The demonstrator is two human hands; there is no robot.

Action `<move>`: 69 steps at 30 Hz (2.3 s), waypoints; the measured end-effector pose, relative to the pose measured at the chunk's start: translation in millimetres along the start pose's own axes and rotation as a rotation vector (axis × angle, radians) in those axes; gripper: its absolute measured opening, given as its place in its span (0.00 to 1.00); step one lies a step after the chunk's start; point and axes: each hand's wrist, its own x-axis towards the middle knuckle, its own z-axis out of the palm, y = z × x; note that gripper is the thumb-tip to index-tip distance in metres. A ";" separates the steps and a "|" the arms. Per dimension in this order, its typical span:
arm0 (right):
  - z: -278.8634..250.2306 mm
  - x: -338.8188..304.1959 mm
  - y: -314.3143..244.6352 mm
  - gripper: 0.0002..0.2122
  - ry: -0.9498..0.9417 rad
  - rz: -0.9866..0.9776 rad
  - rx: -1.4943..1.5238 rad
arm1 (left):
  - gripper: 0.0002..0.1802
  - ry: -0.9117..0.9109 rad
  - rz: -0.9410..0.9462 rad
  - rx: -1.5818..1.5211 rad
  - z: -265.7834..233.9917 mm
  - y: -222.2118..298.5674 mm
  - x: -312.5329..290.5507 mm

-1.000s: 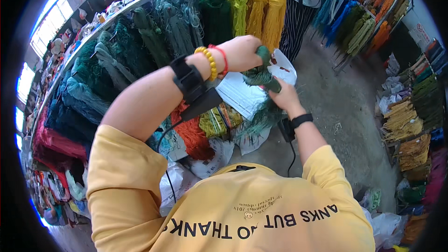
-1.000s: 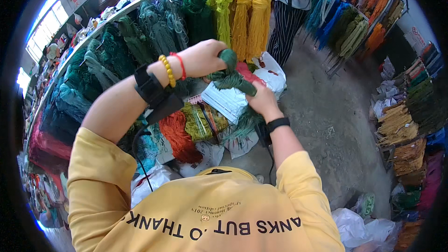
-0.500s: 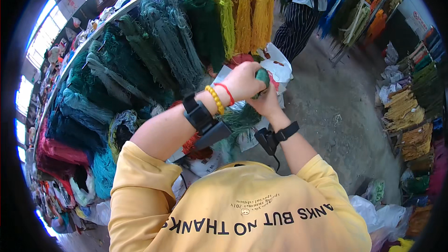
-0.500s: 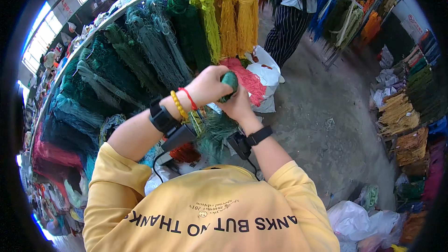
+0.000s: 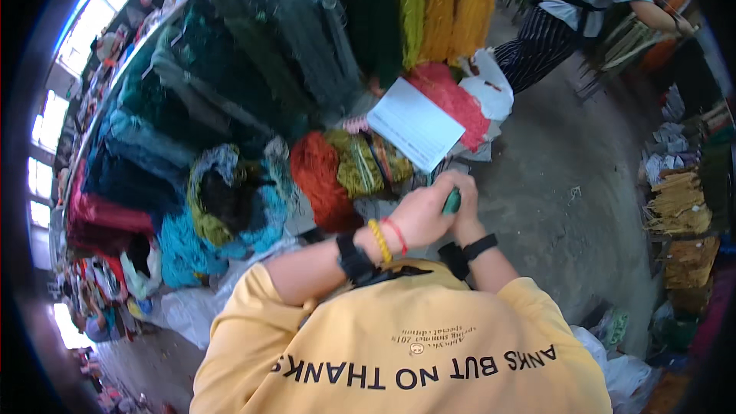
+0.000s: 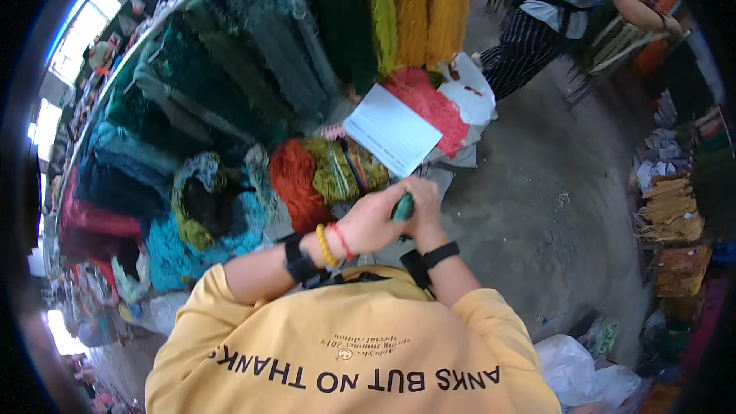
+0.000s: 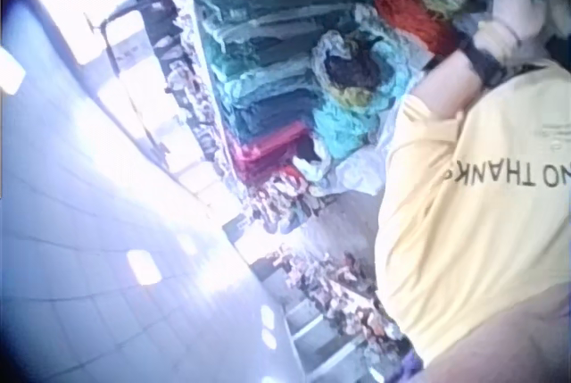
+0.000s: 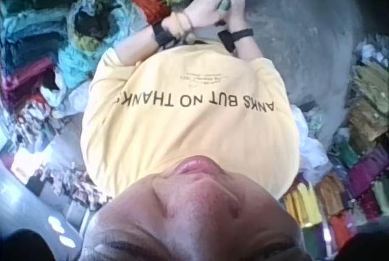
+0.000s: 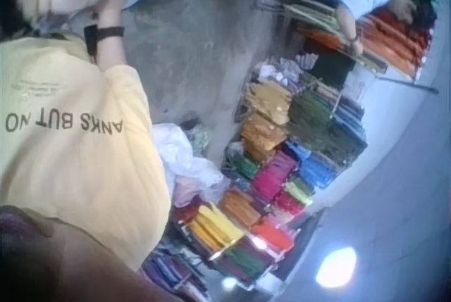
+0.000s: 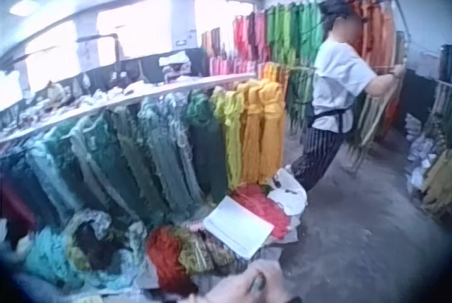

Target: The person gathers a bundle of green thread, ties it into a knot, and loops it through a pink thread organizer. They walk to a rack to select more thread, then return to a table to compare the green thread against a paper chart and thread organizer.

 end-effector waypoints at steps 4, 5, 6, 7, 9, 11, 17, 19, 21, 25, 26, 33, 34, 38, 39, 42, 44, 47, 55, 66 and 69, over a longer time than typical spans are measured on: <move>16.7 -26.3 20.3 0.17 0.051 0.021 -0.003 | 0.15 -0.084 -0.281 0.052 20.3 -10.5 1.4; 11.8 -23.6 28.9 0.17 0.048 0.026 -0.008 | 0.15 -0.088 -0.280 0.047 23.0 -15.3 9.5; 6.0 -21.0 26.7 0.19 0.010 0.092 -0.045 | 0.13 0.006 -0.160 -0.046 22.4 -15.5 14.3; -4.3 -17.7 31.6 0.20 -0.021 0.153 -0.093 | 0.11 0.100 -0.028 -0.141 23.3 -11.0 26.5; -27.2 -11.1 35.6 0.23 -0.141 0.243 -0.093 | 0.10 -0.066 -0.223 -0.313 13.4 1.6 46.5; -62.0 17.7 11.0 0.26 -0.433 0.473 0.305 | 0.10 -0.132 -0.288 -0.357 9.1 -6.3 60.1; -109.5 17.5 37.7 0.38 -0.477 0.552 0.764 | 0.14 -0.156 -0.332 -0.335 33.6 -1.6 80.8; -107.3 13.2 45.7 0.38 -0.444 0.359 0.608 | 0.14 -0.096 -0.245 -0.419 47.9 14.7 84.6; -103.5 4.8 53.3 0.38 -0.505 0.351 0.488 | 0.13 -0.086 -0.349 -0.446 61.8 13.5 90.0; -89.4 -12.1 64.7 0.36 -0.224 0.366 0.378 | 0.09 0.157 -0.578 -1.041 62.0 6.6 98.1; -86.5 -15.5 67.6 0.36 -0.183 0.444 0.437 | 0.08 0.161 -0.614 -1.085 60.1 -7.1 100.0; -79.2 -1.9 101.8 0.29 -0.215 0.713 0.513 | 0.22 -0.031 -0.934 -0.942 53.1 -116.4 132.0; -83.4 4.6 108.3 0.27 -0.243 0.770 0.477 | 0.22 -0.017 -0.937 -0.955 52.7 -140.8 136.4; -98.1 10.1 133.5 0.24 -0.262 0.940 0.373 | 0.36 0.496 -0.943 -0.594 47.0 -263.8 144.2; -98.5 6.2 141.3 0.24 -0.261 0.951 0.361 | 0.34 0.592 -0.987 -0.367 40.7 -306.5 139.0; -105.3 3.7 152.8 0.23 -0.233 1.001 0.306 | 0.29 0.822 -1.139 0.045 18.6 -348.7 150.1; -111.2 15.5 150.1 0.22 -0.281 1.032 0.222 | 0.28 0.813 -1.147 0.173 -4.6 -355.8 155.2; -117.5 0.1 169.0 0.23 -0.318 1.070 0.124 | 0.30 0.720 -1.246 0.401 -18.2 -377.1 157.6; -110.4 -6.1 171.6 0.26 -0.367 1.140 0.172 | 0.28 -0.090 -1.141 0.641 -70.9 -394.6 169.7; -140.0 26.1 180.9 0.22 -0.070 1.268 0.582 | 0.14 -0.073 -0.530 0.743 -92.3 -313.7 172.5; -169.1 38.5 187.6 0.19 0.140 1.364 0.823 | 0.12 -0.191 -0.567 0.808 -87.7 -243.3 192.1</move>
